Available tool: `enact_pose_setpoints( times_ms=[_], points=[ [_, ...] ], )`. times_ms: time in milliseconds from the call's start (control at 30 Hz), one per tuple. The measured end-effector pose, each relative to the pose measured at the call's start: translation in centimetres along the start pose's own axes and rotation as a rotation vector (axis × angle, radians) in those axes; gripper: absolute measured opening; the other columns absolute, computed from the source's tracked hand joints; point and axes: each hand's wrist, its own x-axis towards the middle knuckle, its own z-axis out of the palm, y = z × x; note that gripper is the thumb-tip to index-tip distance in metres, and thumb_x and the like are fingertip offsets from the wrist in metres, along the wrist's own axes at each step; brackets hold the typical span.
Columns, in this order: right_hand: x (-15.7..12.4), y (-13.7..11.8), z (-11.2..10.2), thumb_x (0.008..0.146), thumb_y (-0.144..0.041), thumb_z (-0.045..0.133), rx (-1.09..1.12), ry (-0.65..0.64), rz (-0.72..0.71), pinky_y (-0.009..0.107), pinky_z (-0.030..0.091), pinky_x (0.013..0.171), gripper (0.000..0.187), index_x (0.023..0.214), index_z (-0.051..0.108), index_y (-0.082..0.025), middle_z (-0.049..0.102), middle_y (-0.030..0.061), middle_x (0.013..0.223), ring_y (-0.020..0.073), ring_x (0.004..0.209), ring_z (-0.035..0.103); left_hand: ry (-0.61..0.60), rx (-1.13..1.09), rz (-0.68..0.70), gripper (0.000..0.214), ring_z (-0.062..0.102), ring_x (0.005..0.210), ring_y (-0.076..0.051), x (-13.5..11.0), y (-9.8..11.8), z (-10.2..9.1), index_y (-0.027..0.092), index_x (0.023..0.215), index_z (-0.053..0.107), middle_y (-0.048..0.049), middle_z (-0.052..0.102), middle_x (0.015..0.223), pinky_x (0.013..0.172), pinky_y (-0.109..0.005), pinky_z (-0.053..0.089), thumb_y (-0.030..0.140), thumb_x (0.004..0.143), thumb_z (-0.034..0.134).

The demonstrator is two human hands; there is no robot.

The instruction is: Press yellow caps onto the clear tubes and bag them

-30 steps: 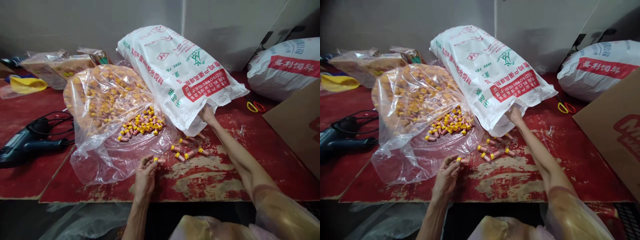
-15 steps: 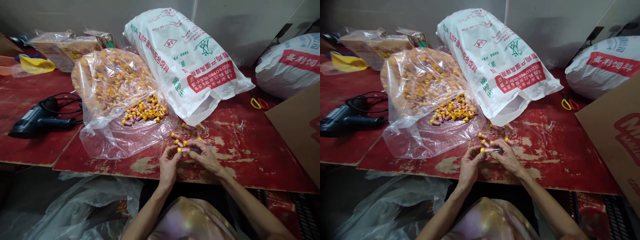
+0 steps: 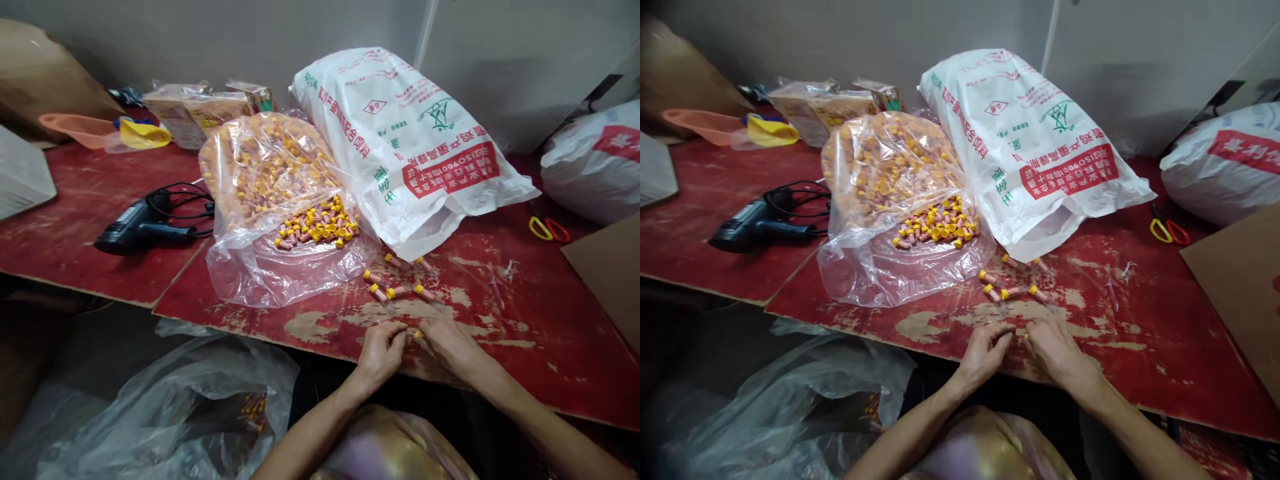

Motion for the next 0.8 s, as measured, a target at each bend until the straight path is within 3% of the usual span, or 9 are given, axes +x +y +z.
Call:
enact_pose_setpoints(
  times_ms=[100,200,300,367,433,500,600,667,800],
  points=[
    [0.1,0.8,1.4,0.072,-0.011,0.049,-0.250,-0.105,-0.012,0.031,0.034,0.049,0.018,0.065,0.060,-0.023,0.058,0.0048,0.054,0.0201,0.048,0.054,0.242,0.091,0.071,0.024,0.062,0.077,-0.019,1.5,0.7,-3.1,0.021,0.089,0.073,-0.0058,0.069,0.082,0.075,-0.029,0.045,0.017,0.081,0.051],
    [0.4,1.0,1.8,0.072,-0.013,0.051,-0.344,-0.070,-0.011,0.032,0.034,0.047,0.015,0.066,0.059,-0.023,0.060,0.0058,0.057,0.0217,0.050,0.055,0.503,0.183,0.120,0.018,0.060,0.074,-0.018,3.8,0.9,-7.7,0.020,0.084,0.071,-0.0050,0.066,0.078,0.072,-0.029,0.043,0.017,0.079,0.054],
    [0.8,1.4,1.4,0.081,-0.025,0.050,-0.246,-0.018,-0.096,0.033,0.037,0.047,0.017,0.066,0.058,-0.025,0.061,0.0056,0.060,0.0217,0.050,0.055,0.709,0.367,0.109,0.013,0.059,0.074,-0.019,6.4,-0.1,-12.4,0.019,0.081,0.068,-0.0049,0.064,0.078,0.070,-0.029,0.042,0.018,0.079,0.055],
    [1.0,1.6,1.2,0.088,-0.027,0.045,-0.125,0.057,-0.168,0.036,0.045,0.057,0.019,0.079,0.062,-0.025,0.066,0.0075,0.074,0.0241,0.066,0.061,0.800,0.533,0.055,0.014,0.058,0.074,-0.020,7.9,-1.0,-15.2,0.018,0.083,0.066,-0.0063,0.063,0.081,0.071,-0.030,0.043,0.017,0.079,0.053],
    [1.1,1.6,1.4,0.091,-0.025,0.042,-0.050,0.181,-0.213,0.039,0.048,0.073,0.023,0.103,0.061,-0.024,0.068,0.0101,0.095,0.0261,0.090,0.062,0.854,0.646,-0.002,0.017,0.057,0.077,-0.021,9.1,-1.8,-17.9,0.016,0.087,0.065,-0.0090,0.062,0.087,0.075,-0.032,0.043,0.015,0.079,0.050],
    [1.0,1.1,1.8,0.092,-0.022,0.043,-0.060,0.272,-0.212,0.043,0.045,0.082,0.029,0.118,0.056,-0.024,0.067,0.0109,0.107,0.0269,0.100,0.059,0.885,0.687,-0.037,0.021,0.057,0.086,-0.024,10.1,-2.3,-20.3,0.015,0.091,0.064,-0.0125,0.061,0.096,0.080,-0.034,0.041,0.013,0.079,0.048],
    [1.1,0.2,2.1,0.091,-0.020,0.047,-0.111,0.291,-0.160,0.044,0.043,0.086,0.030,0.119,0.056,-0.024,0.066,0.0098,0.107,0.0255,0.099,0.058,0.899,0.720,-0.095,0.019,0.054,0.097,-0.028,11.6,-2.3,-22.9,0.014,0.089,0.062,-0.0164,0.059,0.103,0.086,-0.037,0.039,0.015,0.079,0.046],
    [2.1,0.4,1.6,0.091,-0.020,0.046,-0.133,0.323,-0.132,0.044,0.042,0.088,0.029,0.117,0.058,-0.022,0.065,0.0102,0.107,0.0243,0.100,0.057,0.882,0.716,-0.134,0.014,0.053,0.096,-0.029,12.7,-2.2,-23.8,0.014,0.081,0.061,-0.0168,0.059,0.097,0.086,-0.039,0.038,0.018,0.078,0.048],
    [7.0,3.9,-1.5,0.091,-0.021,0.042,-0.187,0.390,0.022,0.041,0.043,0.087,0.026,0.107,0.063,-0.017,0.063,0.0126,0.107,0.0244,0.102,0.054,0.871,0.693,-0.219,0.012,0.054,0.080,-0.028,14.2,-2.6,-24.8,0.016,0.069,0.058,-0.0103,0.058,0.073,0.080,-0.042,0.040,0.026,0.075,0.054]
  ],
)
